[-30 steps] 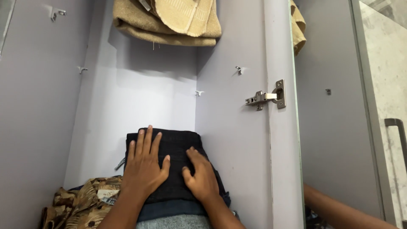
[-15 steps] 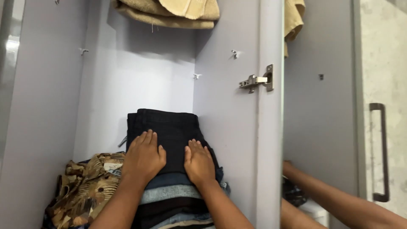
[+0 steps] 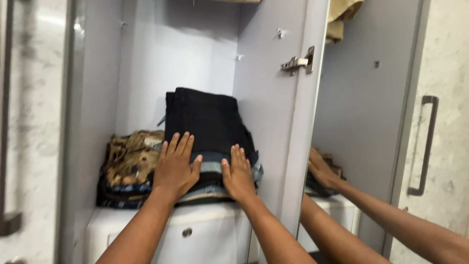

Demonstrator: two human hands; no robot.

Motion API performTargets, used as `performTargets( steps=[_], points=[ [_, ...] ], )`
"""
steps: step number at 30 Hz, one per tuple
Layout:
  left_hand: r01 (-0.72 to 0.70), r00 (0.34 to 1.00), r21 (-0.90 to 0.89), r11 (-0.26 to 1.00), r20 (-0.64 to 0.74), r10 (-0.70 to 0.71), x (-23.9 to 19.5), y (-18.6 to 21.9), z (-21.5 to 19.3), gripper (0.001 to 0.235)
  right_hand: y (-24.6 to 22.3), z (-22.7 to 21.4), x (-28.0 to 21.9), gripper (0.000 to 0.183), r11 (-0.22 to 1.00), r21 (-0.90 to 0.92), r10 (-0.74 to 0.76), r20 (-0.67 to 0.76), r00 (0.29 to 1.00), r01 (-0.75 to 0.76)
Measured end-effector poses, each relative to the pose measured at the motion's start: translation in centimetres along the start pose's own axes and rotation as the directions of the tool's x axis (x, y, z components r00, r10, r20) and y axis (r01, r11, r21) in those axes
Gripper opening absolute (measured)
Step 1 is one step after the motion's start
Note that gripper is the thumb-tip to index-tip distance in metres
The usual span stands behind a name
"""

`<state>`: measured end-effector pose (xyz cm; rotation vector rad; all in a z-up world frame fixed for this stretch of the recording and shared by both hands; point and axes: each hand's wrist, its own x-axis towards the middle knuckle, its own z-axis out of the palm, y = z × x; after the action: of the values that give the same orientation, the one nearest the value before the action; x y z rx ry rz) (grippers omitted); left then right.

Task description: The person organizes clothing by taking black cloths from a closet shelf, placing them on their lap, then smoothing and flipping them by hand before stacking them back on the shelf.

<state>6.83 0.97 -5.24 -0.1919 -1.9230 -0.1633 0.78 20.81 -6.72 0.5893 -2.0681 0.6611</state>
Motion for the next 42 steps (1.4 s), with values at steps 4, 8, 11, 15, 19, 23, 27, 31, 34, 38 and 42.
performTargets(
  steps=[4, 8, 11, 15, 19, 23, 27, 31, 34, 38, 42],
  points=[
    [-0.019, 1.0, -0.031, 0.999, -0.014, 0.019, -2.9, 0.8, -0.6, 0.074, -0.6, -0.4, -3.4, 0.067, 1.0, 0.018, 0.016, 0.013, 1.0, -0.016],
    [0.003, 0.999, -0.005, 1.0, 0.037, -0.003, -4.0, 1.6, -1.6, 0.083, -0.6, -0.6, -4.7, 0.068, 1.0, 0.018, -0.02, -0.023, 1.0, 0.02],
    [0.019, 0.996, 0.017, 1.0, 0.087, -0.021, -4.7, 2.0, -2.6, 0.086, -0.6, -0.6, -5.1, 0.069, 0.999, 0.022, -0.038, -0.031, 0.999, 0.039],
    [0.021, 0.992, 0.014, 1.0, 0.12, -0.022, -4.6, 2.0, -3.0, 0.087, -0.7, -0.7, -5.2, 0.07, 0.999, 0.025, -0.037, -0.038, 0.999, 0.038],
    [0.022, 0.993, 0.019, 1.0, 0.118, -0.024, -4.8, 2.0, -2.7, 0.087, -1.7, -1.0, -5.6, 0.07, 0.999, 0.034, -0.009, -0.033, 0.999, 0.01],
    [0.004, 0.998, 0.031, 1.0, 0.06, -0.006, -5.5, 2.1, -2.1, 0.088, -1.9, -0.5, -6.4, 0.071, 1.0, 0.025, 0.007, -0.034, 0.999, -0.006],
    [-0.001, 0.999, 0.003, 1.0, 0.047, 0.001, -6.9, 2.9, -3.4, 0.09, -2.4, -0.8, -8.2, 0.077, 1.0, -0.002, -0.011, -0.035, 0.999, 0.011],
    [-0.022, 0.998, 0.035, 0.999, 0.053, 0.02, -7.4, 2.6, -2.8, 0.091, -2.4, -1.0, -8.9, 0.079, 1.0, -0.012, -0.024, -0.025, 0.999, 0.024],
    [-0.042, 0.998, 0.038, 0.998, 0.046, 0.04, -8.5, 3.0, -3.3, 0.091, -2.3, -0.5, -10.3, 0.077, 0.999, 0.004, -0.038, -0.037, 0.999, 0.038],
    [-0.088, 0.996, 0.111, 0.99, -0.014, 0.09, -10.3, 3.5, -3.2, 0.082, -2.6, 0.8, -13.4, 0.07, 0.996, 0.024, -0.084, -0.154, 0.985, 0.088],
    [-0.183, 0.97, -0.067, 0.981, -0.175, 0.169, -13.1, 4.3, -3.4, 0.065, -4.5, 1.8, -18.7, 0.064, 0.983, 0.051, -0.156, -0.285, 0.946, 0.178]
  ],
)
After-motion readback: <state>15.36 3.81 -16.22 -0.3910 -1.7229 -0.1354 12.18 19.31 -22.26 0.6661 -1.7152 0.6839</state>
